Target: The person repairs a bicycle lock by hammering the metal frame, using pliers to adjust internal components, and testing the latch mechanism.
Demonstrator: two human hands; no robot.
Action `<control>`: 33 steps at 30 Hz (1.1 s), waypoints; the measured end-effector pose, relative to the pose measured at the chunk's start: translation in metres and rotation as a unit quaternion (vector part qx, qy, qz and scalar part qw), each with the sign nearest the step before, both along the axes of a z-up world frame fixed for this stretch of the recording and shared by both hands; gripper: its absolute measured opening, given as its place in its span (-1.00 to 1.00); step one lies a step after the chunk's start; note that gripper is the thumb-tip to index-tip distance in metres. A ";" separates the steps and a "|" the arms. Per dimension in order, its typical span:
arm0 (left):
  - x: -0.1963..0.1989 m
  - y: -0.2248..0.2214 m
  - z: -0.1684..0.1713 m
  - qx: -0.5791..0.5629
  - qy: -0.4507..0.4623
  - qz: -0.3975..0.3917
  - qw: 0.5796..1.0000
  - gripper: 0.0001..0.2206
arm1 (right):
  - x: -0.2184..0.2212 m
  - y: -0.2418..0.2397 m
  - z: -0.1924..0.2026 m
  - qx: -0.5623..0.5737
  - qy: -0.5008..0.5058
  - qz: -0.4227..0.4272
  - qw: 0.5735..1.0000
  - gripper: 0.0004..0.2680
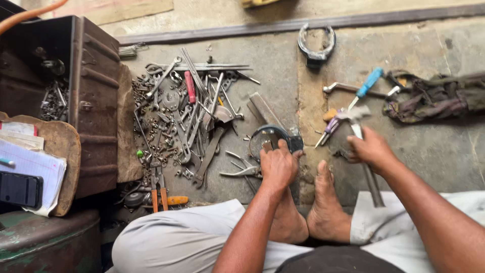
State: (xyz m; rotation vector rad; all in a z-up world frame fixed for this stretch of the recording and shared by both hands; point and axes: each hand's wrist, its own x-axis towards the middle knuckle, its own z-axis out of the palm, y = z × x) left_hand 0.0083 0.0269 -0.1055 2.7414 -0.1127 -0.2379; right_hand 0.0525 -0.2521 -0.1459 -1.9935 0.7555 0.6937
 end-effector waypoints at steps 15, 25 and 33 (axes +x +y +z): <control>0.000 0.000 0.001 -0.004 0.065 0.009 0.998 -0.51 | -0.049 0.110 0.110 -0.164 -0.419 0.323 0.833 -0.70; 0.002 0.002 -0.003 -0.001 0.038 0.014 0.999 -0.51 | -0.044 0.108 0.088 -0.144 -0.363 0.315 0.865 -0.67; 0.002 0.002 -0.002 0.008 0.037 0.004 0.999 -0.54 | -0.040 0.110 0.083 -0.154 -0.393 0.335 0.842 -0.67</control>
